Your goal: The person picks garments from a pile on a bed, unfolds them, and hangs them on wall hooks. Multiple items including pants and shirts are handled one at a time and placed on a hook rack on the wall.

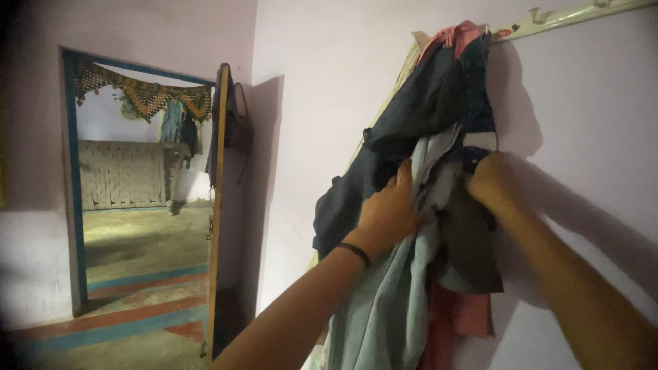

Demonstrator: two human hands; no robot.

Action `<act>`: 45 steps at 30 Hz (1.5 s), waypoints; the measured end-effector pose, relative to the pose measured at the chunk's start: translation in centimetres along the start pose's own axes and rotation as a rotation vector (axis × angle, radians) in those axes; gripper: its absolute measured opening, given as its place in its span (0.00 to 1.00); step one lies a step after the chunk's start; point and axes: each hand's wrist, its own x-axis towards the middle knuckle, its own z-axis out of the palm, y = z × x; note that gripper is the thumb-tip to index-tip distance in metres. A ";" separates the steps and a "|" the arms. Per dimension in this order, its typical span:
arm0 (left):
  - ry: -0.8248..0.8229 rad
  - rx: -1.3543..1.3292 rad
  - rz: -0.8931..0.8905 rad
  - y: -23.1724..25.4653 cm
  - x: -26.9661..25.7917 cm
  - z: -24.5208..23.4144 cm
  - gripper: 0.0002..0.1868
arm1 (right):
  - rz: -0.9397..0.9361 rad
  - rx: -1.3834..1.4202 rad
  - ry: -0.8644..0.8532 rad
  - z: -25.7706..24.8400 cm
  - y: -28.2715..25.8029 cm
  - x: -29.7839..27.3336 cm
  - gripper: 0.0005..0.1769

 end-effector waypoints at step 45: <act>0.523 0.290 0.297 -3.9 1.2 2.9 0.49 | -0.360 0.062 0.546 0.3 -4.8 -9.5 0.40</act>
